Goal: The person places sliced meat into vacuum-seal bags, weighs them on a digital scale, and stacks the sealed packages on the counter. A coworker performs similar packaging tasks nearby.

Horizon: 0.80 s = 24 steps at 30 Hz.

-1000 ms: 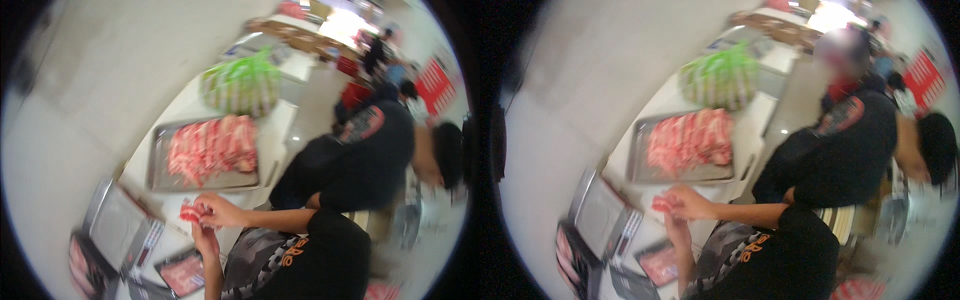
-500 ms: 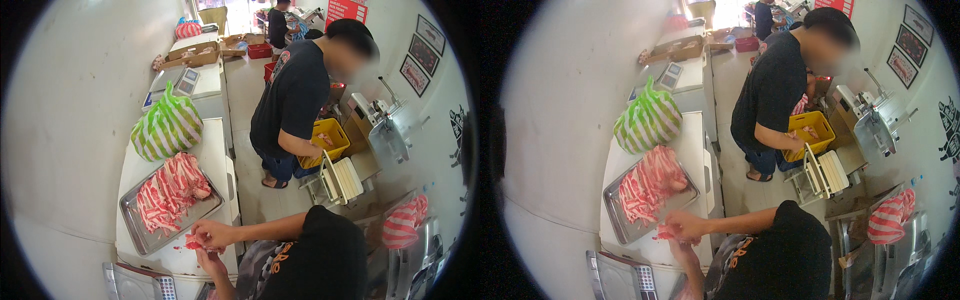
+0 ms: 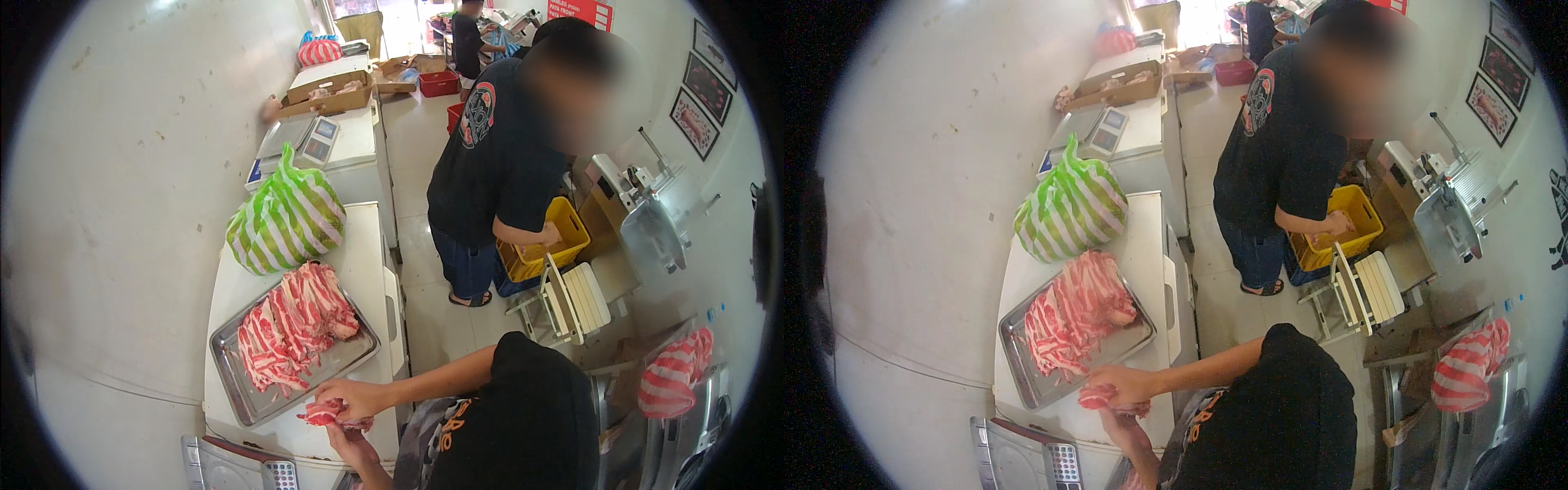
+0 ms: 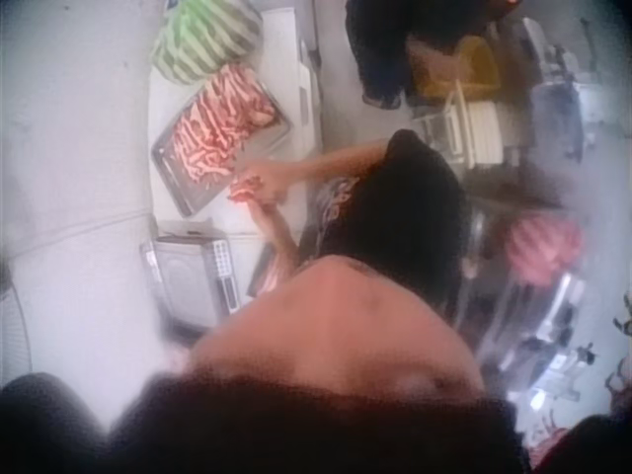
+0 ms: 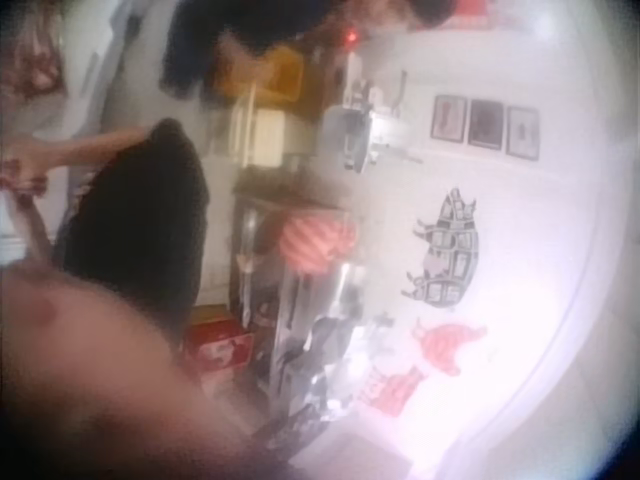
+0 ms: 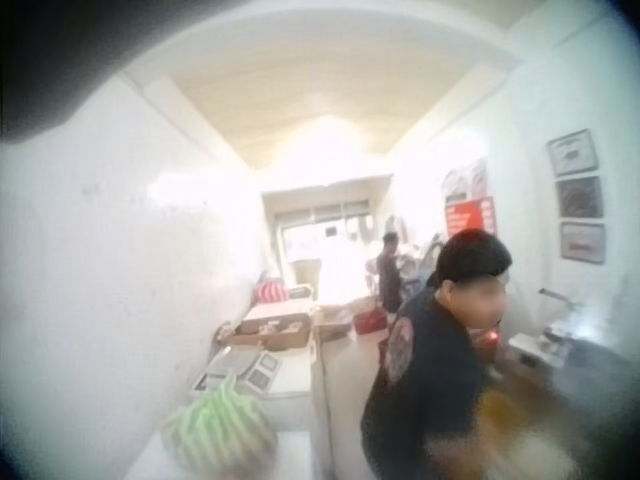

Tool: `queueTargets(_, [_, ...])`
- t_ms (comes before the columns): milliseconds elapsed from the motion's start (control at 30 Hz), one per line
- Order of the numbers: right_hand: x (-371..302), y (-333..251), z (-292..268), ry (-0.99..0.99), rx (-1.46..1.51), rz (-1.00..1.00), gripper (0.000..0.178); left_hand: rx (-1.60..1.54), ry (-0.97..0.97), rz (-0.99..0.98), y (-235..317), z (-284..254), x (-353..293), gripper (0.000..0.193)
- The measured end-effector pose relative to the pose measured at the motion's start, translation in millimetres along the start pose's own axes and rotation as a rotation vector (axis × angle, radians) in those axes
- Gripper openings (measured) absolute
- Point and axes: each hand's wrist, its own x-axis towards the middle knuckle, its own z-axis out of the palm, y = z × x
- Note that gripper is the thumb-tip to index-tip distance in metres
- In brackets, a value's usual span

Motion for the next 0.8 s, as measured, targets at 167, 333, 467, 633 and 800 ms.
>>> queueTargets(167, [0.3, 26.6, -13.8, -0.011, 0.015, -0.007, 0.047, -0.012, -0.040, -0.093, -24.6, -11.3, 15.6, 0.057])
queueTargets(333, [7.2, 20.5, -39.9, -0.069, 0.027, -0.041, 0.029, 0.023, 0.025, -0.052, -14.1, 32.8, 25.5, 0.056])
queueTargets(467, [15.1, 49.6, -41.6, -0.081, -0.082, -0.223, 0.022, 0.008, 0.058, 0.026, -9.5, 50.3, 34.4, 0.054])
queueTargets(633, [33.7, 34.0, -51.2, -0.024, 0.024, -0.208, 0.035, -0.025, 0.091, 0.072, -4.8, 64.6, 38.0, 0.052])
queueTargets(800, [45.0, 49.4, -69.7, -0.086, -0.033, -0.274, 0.036, -0.080, 0.195, -0.053, -11.0, 58.2, 35.3, 0.057])
